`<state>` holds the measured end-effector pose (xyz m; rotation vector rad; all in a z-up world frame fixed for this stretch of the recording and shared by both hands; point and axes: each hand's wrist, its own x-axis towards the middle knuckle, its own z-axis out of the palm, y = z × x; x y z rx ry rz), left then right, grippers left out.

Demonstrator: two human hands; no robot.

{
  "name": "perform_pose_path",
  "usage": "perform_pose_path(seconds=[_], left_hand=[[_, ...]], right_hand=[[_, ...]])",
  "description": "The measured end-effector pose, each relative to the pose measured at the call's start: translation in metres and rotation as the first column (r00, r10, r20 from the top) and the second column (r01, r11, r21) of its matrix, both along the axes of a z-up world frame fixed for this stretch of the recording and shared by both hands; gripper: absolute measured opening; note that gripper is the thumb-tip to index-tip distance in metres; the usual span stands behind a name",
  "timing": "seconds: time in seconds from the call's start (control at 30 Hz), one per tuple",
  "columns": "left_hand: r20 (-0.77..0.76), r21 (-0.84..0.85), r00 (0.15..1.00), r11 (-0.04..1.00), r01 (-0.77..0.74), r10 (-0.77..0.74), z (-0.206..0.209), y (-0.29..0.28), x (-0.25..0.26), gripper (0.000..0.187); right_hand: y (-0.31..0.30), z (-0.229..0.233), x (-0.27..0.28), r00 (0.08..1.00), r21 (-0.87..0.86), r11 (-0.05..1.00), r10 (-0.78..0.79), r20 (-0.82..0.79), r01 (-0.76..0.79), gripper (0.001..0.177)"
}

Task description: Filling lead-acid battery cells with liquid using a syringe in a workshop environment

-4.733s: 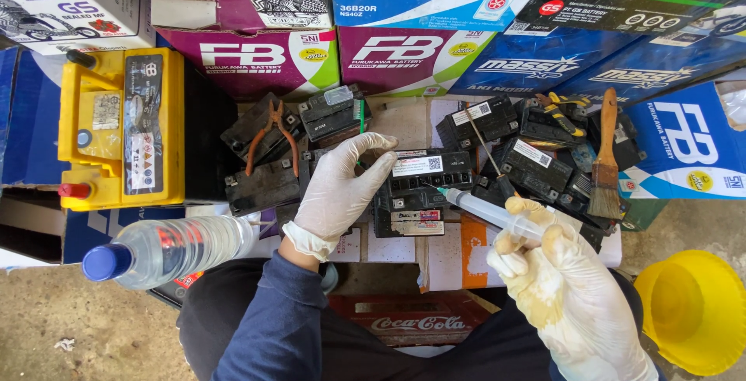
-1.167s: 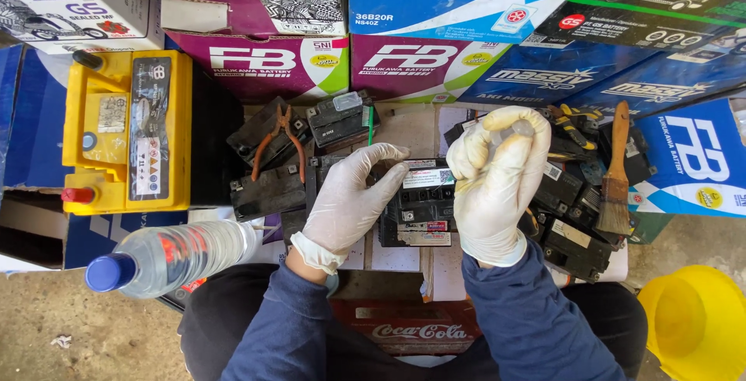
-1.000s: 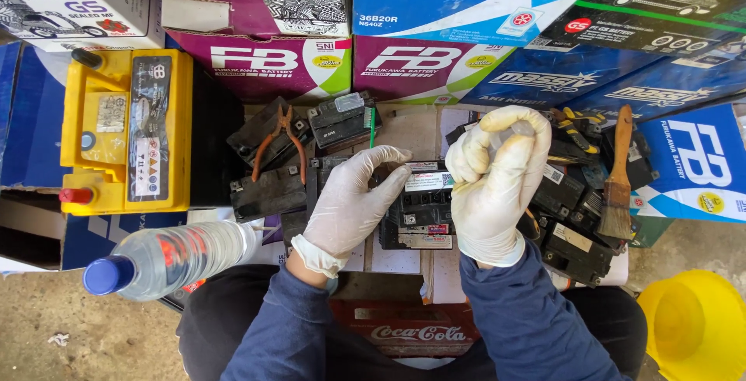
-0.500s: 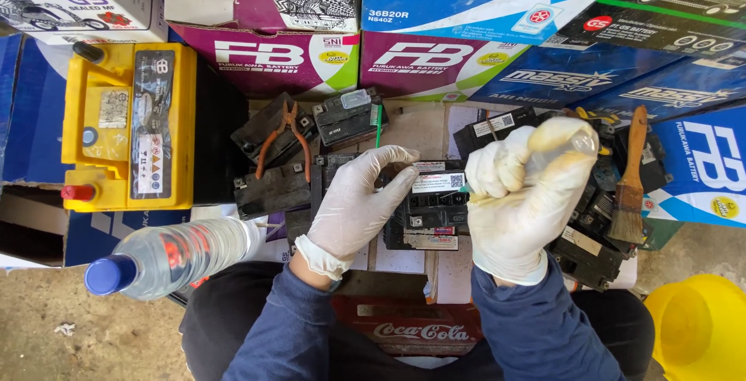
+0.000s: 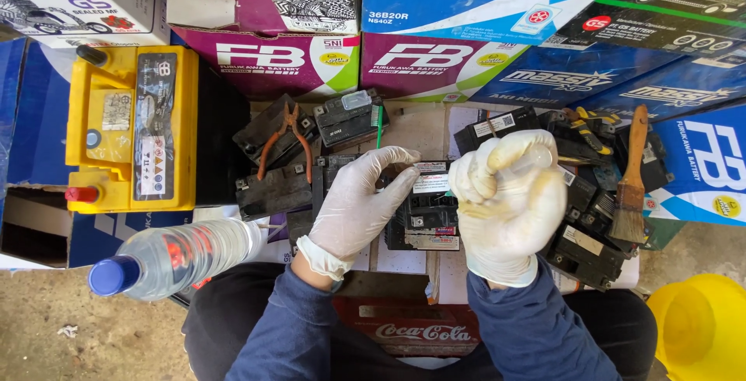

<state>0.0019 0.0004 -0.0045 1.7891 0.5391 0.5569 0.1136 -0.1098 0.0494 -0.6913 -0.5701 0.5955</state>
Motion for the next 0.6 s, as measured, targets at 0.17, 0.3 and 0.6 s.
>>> perform_pose_path(seconds=[0.17,0.3,0.6], left_hand=[[0.001,-0.003,1.000,1.000,0.000,0.000,0.001,0.000,0.000,0.017],[0.003,-0.007,1.000,1.000,-0.001,0.001,-0.001,0.000,0.000,0.018],[-0.024,-0.136,0.999,0.990,-0.043,0.040,0.011,0.000,-0.001,0.013]], right_hand=[[-0.003,0.007,0.005,0.998,-0.059,0.998,0.032,-0.046,-0.035,0.040],[-0.006,0.008,0.005,0.997,-0.099,0.995,0.022,-0.070,-0.029,0.026],[-0.003,-0.010,0.013,0.993,0.033,0.999,0.032,0.111,-0.036,0.020]])
